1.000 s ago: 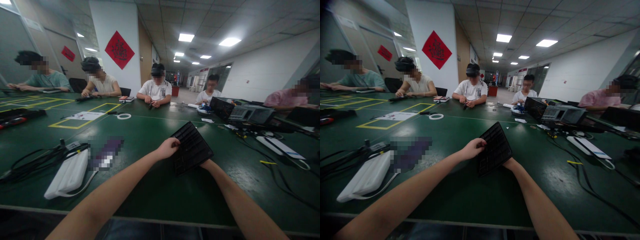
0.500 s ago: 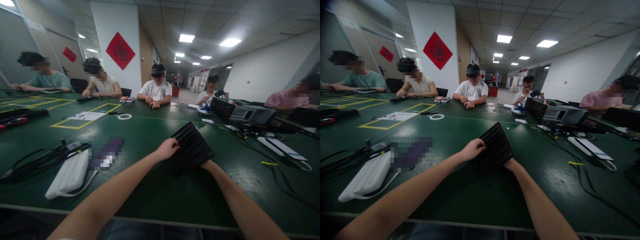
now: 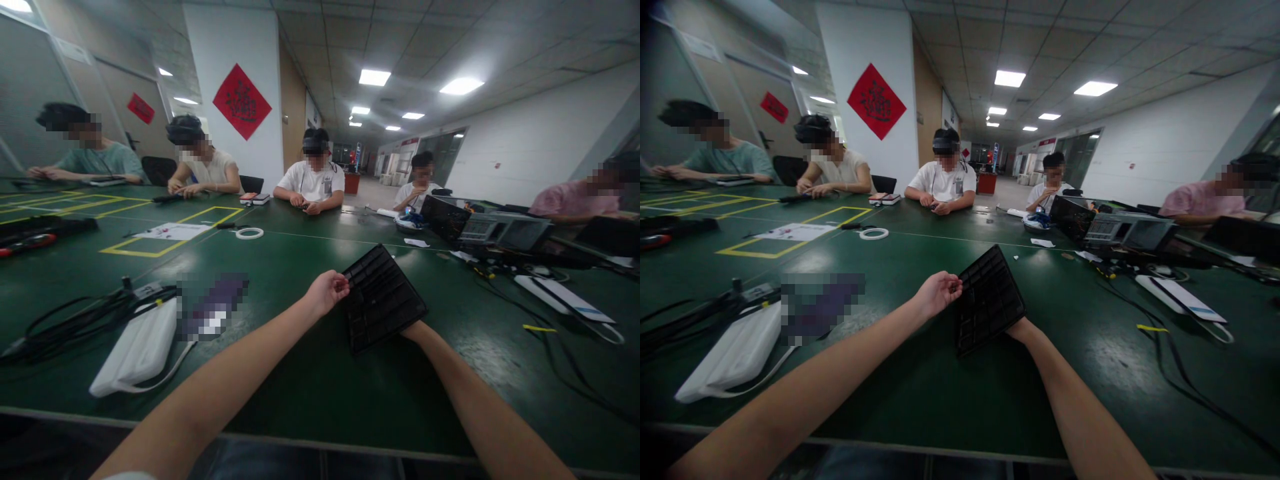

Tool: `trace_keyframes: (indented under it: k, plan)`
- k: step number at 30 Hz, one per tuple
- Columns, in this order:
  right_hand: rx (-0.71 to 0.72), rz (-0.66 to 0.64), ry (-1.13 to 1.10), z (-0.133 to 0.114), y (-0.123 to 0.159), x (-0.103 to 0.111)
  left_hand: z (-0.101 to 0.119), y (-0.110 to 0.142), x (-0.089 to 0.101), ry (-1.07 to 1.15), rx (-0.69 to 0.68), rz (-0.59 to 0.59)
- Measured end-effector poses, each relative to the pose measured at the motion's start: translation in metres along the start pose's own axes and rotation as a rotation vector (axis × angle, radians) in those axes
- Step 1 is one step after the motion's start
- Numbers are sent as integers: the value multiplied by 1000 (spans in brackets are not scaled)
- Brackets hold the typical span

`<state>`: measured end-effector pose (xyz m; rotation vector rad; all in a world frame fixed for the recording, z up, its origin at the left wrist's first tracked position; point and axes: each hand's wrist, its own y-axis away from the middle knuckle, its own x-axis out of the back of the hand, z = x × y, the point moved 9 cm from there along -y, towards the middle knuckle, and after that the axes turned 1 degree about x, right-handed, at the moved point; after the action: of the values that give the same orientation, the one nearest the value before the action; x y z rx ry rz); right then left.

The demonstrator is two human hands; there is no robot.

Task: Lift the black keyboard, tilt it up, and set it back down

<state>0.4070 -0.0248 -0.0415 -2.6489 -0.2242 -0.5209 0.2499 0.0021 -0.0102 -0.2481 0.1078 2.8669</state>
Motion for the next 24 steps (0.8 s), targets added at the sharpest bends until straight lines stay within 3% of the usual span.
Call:
trace_keyframes:
  k: [4, 8, 10, 14, 17, 20, 22, 24]
  plan:
    - [-10, 10, 56, 5, 5, 8, 3, 4, -3, -144, -15, -67]
    - [-44, -29, 62, 14, 8, 10, 7, 10, -17, -714, -164, -190]
    - [-55, -37, 52, 19, 8, 11, 10, 13, -22, -884, -238, -208]
    - [-85, -21, 49, 29, 10, 15, 15, 21, -34, -988, -356, -237]
    - [-84, -39, 62, 24, 10, 19, 17, 18, -33, -1018, -359, -199]
    - [-49, -20, 228, 11, 6, 36, 32, 4, -8, -934, -296, -88]
    - [-30, 26, 438, 7, 4, 57, 52, -10, 29, -939, -232, 48]
    - [-50, 88, 639, 11, 5, 82, 77, -20, 81, -1065, -145, 221]
